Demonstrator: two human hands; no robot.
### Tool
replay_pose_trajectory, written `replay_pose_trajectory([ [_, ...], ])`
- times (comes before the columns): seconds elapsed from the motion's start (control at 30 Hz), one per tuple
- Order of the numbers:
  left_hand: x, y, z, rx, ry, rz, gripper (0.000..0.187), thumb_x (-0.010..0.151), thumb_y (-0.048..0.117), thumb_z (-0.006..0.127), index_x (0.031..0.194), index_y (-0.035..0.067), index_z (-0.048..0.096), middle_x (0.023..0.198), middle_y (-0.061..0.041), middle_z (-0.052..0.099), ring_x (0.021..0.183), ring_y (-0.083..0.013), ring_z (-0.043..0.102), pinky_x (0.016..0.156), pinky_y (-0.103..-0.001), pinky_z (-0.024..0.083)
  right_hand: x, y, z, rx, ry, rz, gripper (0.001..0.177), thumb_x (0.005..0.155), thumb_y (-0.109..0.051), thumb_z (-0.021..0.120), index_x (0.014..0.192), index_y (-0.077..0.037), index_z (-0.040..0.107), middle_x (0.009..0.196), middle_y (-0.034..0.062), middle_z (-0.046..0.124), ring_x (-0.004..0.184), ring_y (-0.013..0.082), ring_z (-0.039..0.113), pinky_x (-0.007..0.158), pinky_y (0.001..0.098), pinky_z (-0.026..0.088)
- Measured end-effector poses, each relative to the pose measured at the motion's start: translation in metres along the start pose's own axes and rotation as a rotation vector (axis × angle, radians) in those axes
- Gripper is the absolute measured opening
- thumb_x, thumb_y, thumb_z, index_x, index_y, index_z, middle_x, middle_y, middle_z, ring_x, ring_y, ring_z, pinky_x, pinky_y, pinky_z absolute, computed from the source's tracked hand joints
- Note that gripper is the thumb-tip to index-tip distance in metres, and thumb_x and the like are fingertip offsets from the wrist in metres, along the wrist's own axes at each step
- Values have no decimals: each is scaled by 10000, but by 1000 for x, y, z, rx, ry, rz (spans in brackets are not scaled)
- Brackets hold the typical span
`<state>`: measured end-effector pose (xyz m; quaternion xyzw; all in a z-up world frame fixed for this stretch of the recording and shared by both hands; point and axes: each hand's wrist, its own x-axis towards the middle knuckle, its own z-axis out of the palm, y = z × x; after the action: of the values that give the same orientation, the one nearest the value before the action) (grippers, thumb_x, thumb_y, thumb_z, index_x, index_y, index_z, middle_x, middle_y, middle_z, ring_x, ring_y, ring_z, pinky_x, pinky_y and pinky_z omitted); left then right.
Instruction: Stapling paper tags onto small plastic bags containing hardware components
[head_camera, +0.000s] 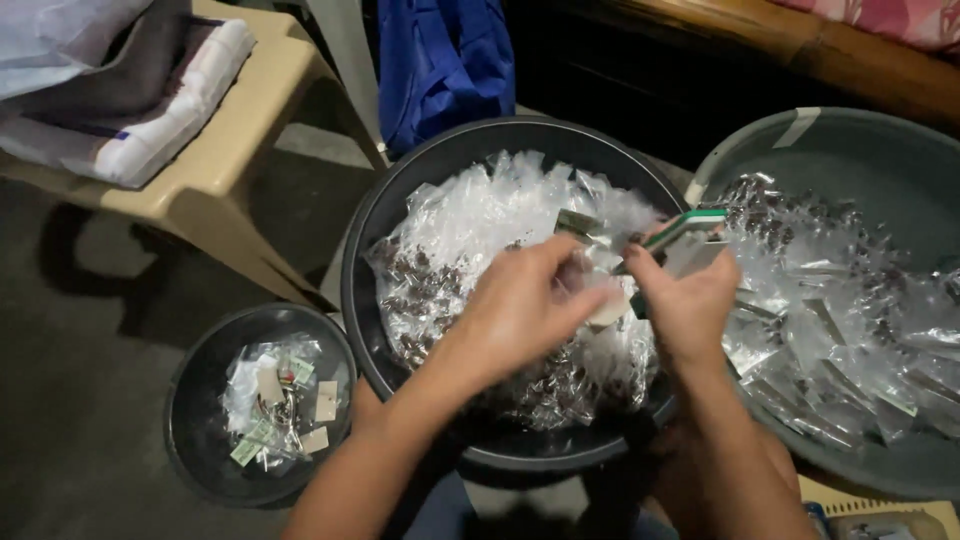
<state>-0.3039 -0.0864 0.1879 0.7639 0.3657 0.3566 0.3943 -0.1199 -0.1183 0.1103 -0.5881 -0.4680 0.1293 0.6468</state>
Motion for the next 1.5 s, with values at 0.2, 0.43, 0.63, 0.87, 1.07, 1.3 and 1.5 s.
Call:
replay_pose_trajectory([
  [0.2,-12,-2,-23,98,47,42,691,771,461,794,1304,79,577,1283,-166,585,1206,-311,528,1023,-481,408,-11,-44,-22,3,-182,138,275,836,0,799,1034,-71,623,981,105,698,848,195,675,820,327,580],
  [0.43,-4,-18,4,-55,59,418,321,835,182,835,1116,163,683,1018,3,741,971,-169,717,960,-378,475,-18,-59,-20,167,-255,187,273,819,-45,806,996,-98,605,984,55,683,922,163,675,838,288,578],
  [0.63,-14,-20,-1,-203,-23,552,250,880,-85,742,1091,45,703,1108,-121,638,813,-153,646,680,-194,588,-18,-62,-27,333,-216,513,363,740,-21,769,1040,-113,585,1010,94,687,859,214,676,720,337,577],
  [0.87,-27,-61,32,-298,27,288,266,946,51,702,1186,164,729,1020,-85,645,967,-306,721,840,-385,592,-18,-3,-29,405,-219,443,369,788,-6,804,1054,-31,550,964,181,691,913,245,745,686,359,630],
  [1.07,-29,-70,39,-262,115,142,381,855,-32,734,1210,85,662,1095,-134,688,1079,-361,703,925,-450,583,6,18,-44,1181,15,771,297,928,-97,753,1203,-19,675,1033,146,684,979,285,693,778,509,595],
  [1.3,-33,-80,64,-186,132,120,230,787,-36,791,963,25,658,861,-139,662,809,-329,718,675,-381,619,-14,34,-1,307,73,225,208,1037,-293,670,1031,-105,581,917,99,661,721,169,684,522,272,569],
  [1.5,-47,-95,95,-141,176,106,257,749,9,822,926,37,638,779,-126,631,748,-354,703,605,-408,583,-21,102,12,-7,31,202,386,990,-374,803,784,-98,628,683,42,593,632,125,495,586,300,446],
])
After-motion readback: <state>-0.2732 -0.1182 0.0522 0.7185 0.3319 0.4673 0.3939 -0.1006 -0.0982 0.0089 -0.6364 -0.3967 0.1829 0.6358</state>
